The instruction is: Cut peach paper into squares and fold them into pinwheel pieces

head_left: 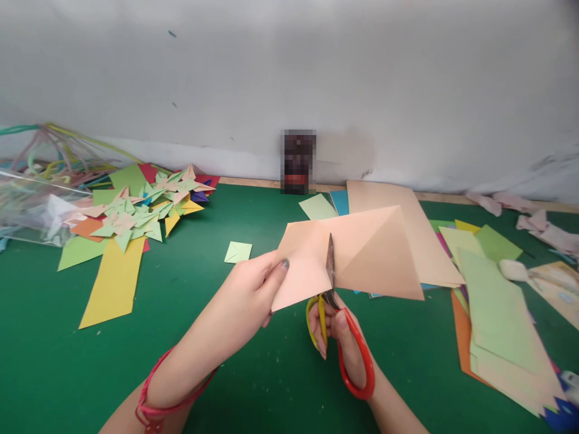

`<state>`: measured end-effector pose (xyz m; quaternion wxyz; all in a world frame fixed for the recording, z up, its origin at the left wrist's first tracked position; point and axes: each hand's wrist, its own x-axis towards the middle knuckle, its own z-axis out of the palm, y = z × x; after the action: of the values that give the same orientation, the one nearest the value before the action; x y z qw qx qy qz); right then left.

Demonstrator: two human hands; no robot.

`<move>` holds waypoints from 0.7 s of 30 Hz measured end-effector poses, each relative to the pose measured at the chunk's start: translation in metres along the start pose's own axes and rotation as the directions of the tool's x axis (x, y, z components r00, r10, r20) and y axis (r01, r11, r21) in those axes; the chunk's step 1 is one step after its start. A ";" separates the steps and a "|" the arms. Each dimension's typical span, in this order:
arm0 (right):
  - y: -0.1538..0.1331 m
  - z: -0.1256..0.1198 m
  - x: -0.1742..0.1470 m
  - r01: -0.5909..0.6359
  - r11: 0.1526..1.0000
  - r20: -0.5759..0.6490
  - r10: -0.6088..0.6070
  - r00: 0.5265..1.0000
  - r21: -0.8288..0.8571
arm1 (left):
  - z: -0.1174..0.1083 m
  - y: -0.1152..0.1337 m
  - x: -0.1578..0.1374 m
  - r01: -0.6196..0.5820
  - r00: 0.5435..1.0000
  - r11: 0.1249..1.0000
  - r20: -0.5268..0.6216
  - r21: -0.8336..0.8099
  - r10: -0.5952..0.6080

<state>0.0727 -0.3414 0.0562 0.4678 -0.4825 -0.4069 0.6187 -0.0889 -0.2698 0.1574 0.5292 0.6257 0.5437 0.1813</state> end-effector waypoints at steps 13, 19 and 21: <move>0.008 -0.004 0.001 -0.212 0.859 0.289 0.079 0.954 0.466 | 0.000 0.003 0.000 -0.009 1.000 0.999 -0.006 -0.042 0.009; 0.010 -0.004 0.001 -0.154 0.871 0.263 0.029 0.964 0.467 | 0.000 0.004 0.000 0.014 1.000 0.998 -0.007 -0.057 -0.014; 0.012 -0.004 0.000 -0.084 0.914 0.202 0.002 0.979 0.396 | 0.000 0.004 0.002 0.018 1.000 0.998 -0.007 -0.054 -0.018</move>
<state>0.0746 -0.3439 0.0442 0.5005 -0.3210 -0.3044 0.7442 -0.0862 -0.2678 0.1603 0.5455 0.6056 0.5461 0.1933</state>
